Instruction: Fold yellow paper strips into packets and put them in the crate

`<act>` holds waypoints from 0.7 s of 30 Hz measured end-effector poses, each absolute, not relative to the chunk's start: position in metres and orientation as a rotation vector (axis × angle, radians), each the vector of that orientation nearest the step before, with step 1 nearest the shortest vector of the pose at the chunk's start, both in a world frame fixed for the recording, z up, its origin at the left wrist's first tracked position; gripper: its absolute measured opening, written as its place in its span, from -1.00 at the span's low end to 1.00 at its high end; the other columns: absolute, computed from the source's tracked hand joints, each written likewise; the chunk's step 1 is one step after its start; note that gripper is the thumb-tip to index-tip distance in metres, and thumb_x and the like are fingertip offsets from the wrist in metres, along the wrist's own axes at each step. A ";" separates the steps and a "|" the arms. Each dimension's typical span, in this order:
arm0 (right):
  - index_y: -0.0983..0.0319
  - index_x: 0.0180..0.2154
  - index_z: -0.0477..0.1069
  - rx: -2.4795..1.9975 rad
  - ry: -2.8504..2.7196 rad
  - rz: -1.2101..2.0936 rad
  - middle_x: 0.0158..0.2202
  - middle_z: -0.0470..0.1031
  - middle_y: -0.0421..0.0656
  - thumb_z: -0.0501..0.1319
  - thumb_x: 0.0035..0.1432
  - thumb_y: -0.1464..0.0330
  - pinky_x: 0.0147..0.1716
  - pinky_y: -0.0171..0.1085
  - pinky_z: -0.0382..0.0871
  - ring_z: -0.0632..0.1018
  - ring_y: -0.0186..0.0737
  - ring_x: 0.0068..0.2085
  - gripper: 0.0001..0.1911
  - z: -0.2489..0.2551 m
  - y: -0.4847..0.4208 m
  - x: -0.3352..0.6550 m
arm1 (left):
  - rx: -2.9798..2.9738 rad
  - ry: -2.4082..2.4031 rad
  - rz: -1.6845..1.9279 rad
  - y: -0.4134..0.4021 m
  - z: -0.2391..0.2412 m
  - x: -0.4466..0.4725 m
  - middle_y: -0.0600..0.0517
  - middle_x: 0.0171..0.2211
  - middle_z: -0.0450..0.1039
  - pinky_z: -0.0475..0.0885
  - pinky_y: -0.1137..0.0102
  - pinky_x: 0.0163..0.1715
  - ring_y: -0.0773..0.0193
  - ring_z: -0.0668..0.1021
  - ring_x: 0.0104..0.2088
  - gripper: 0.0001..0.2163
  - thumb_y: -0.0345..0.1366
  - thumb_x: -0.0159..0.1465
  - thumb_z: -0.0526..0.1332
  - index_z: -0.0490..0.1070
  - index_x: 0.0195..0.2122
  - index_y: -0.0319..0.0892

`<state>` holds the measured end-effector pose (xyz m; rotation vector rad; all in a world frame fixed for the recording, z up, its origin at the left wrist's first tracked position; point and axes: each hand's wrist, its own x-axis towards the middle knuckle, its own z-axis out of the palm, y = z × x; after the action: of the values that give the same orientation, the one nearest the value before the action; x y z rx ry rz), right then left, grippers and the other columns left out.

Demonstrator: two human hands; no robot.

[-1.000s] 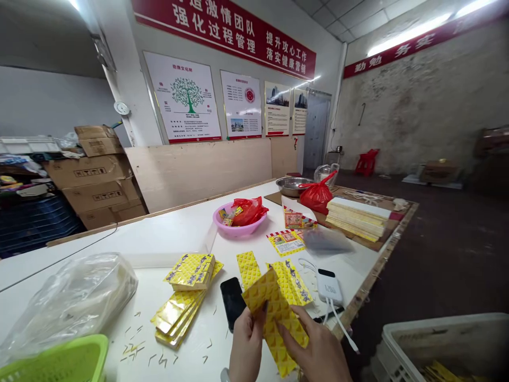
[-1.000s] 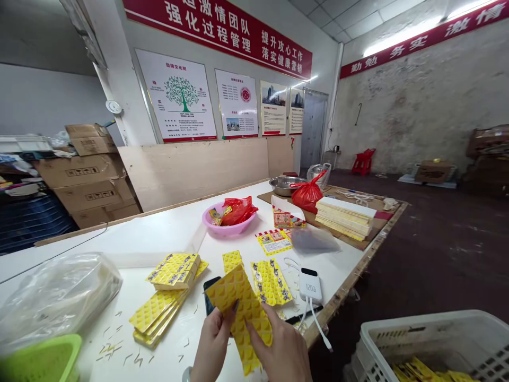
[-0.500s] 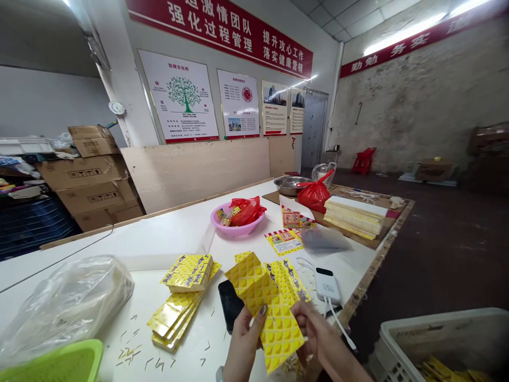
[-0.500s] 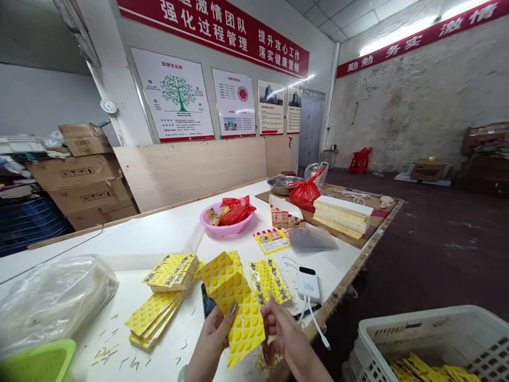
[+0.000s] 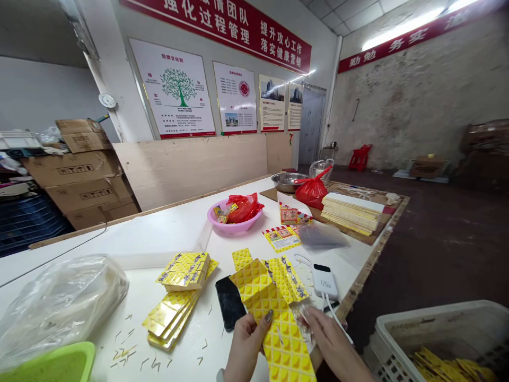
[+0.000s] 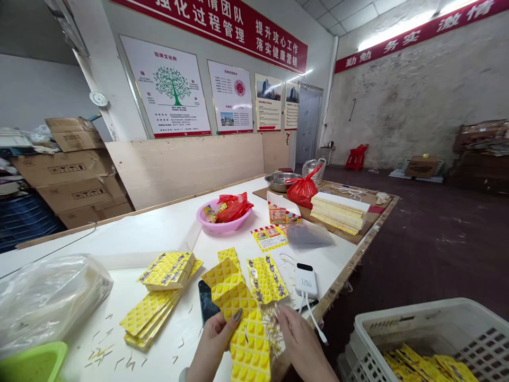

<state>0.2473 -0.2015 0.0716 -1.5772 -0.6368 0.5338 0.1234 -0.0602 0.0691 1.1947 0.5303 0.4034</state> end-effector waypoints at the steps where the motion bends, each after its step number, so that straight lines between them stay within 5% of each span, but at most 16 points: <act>1: 0.19 -0.24 0.52 -1.578 -0.619 0.493 -0.26 0.53 -0.07 0.20 0.07 -0.03 -0.09 -0.14 0.37 0.49 -0.05 -0.12 -0.55 0.073 -0.204 0.251 | 1.218 0.530 0.397 -0.062 0.068 0.124 0.04 -0.64 0.41 0.19 0.51 -0.67 0.42 0.36 -0.67 -0.48 0.19 -0.08 0.33 0.43 -0.50 -0.27; 3: 0.14 0.05 0.38 -1.453 -0.601 0.549 -0.11 0.49 -0.06 0.17 0.12 -0.01 -0.08 -0.14 0.37 0.47 -0.09 -0.05 -0.45 0.078 -0.203 0.251 | 1.252 0.505 0.365 -0.068 0.067 0.124 0.04 -0.66 0.39 0.17 0.52 -0.69 0.43 0.34 -0.68 -0.48 0.19 -0.06 0.32 0.43 -0.53 -0.27; 6: 0.15 0.15 0.25 -1.319 -0.653 0.611 -0.26 0.47 -0.13 0.26 0.06 0.06 -0.21 -0.22 0.42 0.52 -0.21 -0.24 -0.34 0.081 -0.193 0.241 | 1.229 0.438 0.311 -0.079 0.065 0.125 0.00 -0.61 0.44 0.28 0.48 -0.61 0.36 0.41 -0.62 -0.53 0.13 -0.03 0.34 0.47 -0.48 -0.26; 11: 0.22 -0.15 0.46 -1.420 -0.692 0.536 -0.51 0.40 -0.22 0.32 -0.06 0.01 -0.35 -0.28 0.44 0.48 -0.25 -0.42 -0.48 0.075 -0.182 0.233 | 1.189 0.370 0.509 -0.076 0.069 0.127 0.00 -0.40 0.50 0.42 0.40 -0.37 0.33 0.46 -0.50 -0.56 0.06 -0.03 0.38 0.48 -0.27 -0.16; 15: 0.21 -0.25 0.45 -1.420 -0.735 0.566 -0.50 0.43 -0.21 0.28 -0.02 0.01 -0.37 -0.30 0.45 0.49 -0.25 -0.43 -0.56 0.081 -0.185 0.227 | 1.342 0.444 0.574 -0.061 0.079 0.127 0.10 -0.60 0.26 0.26 0.51 -0.54 0.41 0.29 -0.56 -0.54 0.15 0.06 0.26 0.34 -0.55 -0.22; 21: 0.22 -0.35 0.42 -1.497 -0.720 0.509 -0.53 0.43 -0.22 0.28 -0.01 0.03 -0.47 -0.36 0.39 0.46 -0.28 -0.47 -0.62 0.088 -0.182 0.219 | 1.482 0.493 0.699 -0.065 0.084 0.123 0.13 -0.62 0.12 0.10 0.50 -0.60 0.42 0.17 -0.56 -0.55 0.09 0.16 0.19 0.22 -0.59 -0.20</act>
<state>0.2190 -0.1822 0.0882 -1.4972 -0.7201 0.5095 0.1226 -0.0654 0.0844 1.4820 0.4928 0.6989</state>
